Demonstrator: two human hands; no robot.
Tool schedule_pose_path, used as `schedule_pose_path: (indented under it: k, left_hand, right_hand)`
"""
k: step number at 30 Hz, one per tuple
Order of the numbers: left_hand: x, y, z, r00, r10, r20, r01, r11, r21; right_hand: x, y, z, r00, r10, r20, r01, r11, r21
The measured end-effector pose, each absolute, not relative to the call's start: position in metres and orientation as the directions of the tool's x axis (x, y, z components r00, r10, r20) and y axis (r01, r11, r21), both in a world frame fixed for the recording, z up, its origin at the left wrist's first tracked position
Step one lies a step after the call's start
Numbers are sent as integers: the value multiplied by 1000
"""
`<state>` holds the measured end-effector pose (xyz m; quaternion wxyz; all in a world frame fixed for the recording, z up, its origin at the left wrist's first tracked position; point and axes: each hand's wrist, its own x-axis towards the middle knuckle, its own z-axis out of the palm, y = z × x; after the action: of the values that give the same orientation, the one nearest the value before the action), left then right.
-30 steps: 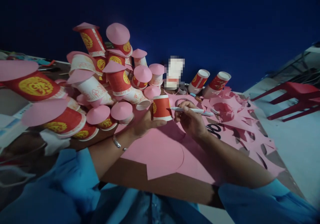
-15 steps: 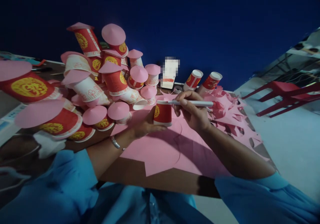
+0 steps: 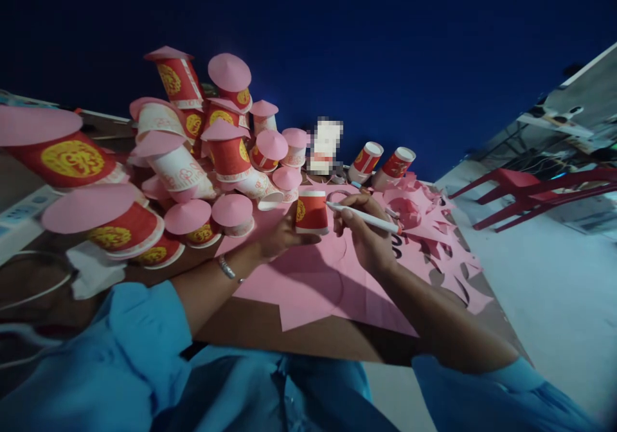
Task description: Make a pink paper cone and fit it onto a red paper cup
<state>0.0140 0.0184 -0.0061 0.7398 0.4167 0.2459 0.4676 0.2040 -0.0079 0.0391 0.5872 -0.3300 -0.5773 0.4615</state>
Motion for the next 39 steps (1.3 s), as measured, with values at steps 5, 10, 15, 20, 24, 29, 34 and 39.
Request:
schedule_pose_path:
  k: [5, 10, 15, 20, 24, 29, 34, 39]
  left_hand:
    - [13, 21, -14, 513, 858, 3, -367, 216, 905]
    - [13, 20, -12, 510, 859, 37, -351, 170, 921]
    - [14, 19, -9, 555, 831, 41, -375, 206, 904]
    - [14, 22, -16, 537, 843, -13, -375, 253, 892]
    - [14, 24, -20, 480, 877, 4, -386, 207, 899]
    - [15, 23, -16, 478, 878, 27, -375, 176, 910]
    - [15, 23, -15, 482, 876, -10, -313, 184, 932]
    - [14, 24, -14, 491, 871, 14, -270, 137, 953]
  right_hand:
    - [216, -19, 18, 15, 933, 360, -131, 359, -924]
    - [219, -23, 10, -31, 896, 444, 96, 445, -890]
    - [220, -26, 5, -126, 859, 497, 196, 513, -836]
    - [222, -19, 19, -202, 787, 582, 321, 615, -720]
    - [220, -12, 27, -241, 731, 638, 346, 679, -647]
    - [219, -20, 17, -240, 718, 653, 375, 689, -620]
    - [222, -24, 5, -224, 719, 658, 333, 691, -642]
    - [225, -25, 2, -218, 726, 652, 354, 682, -640]
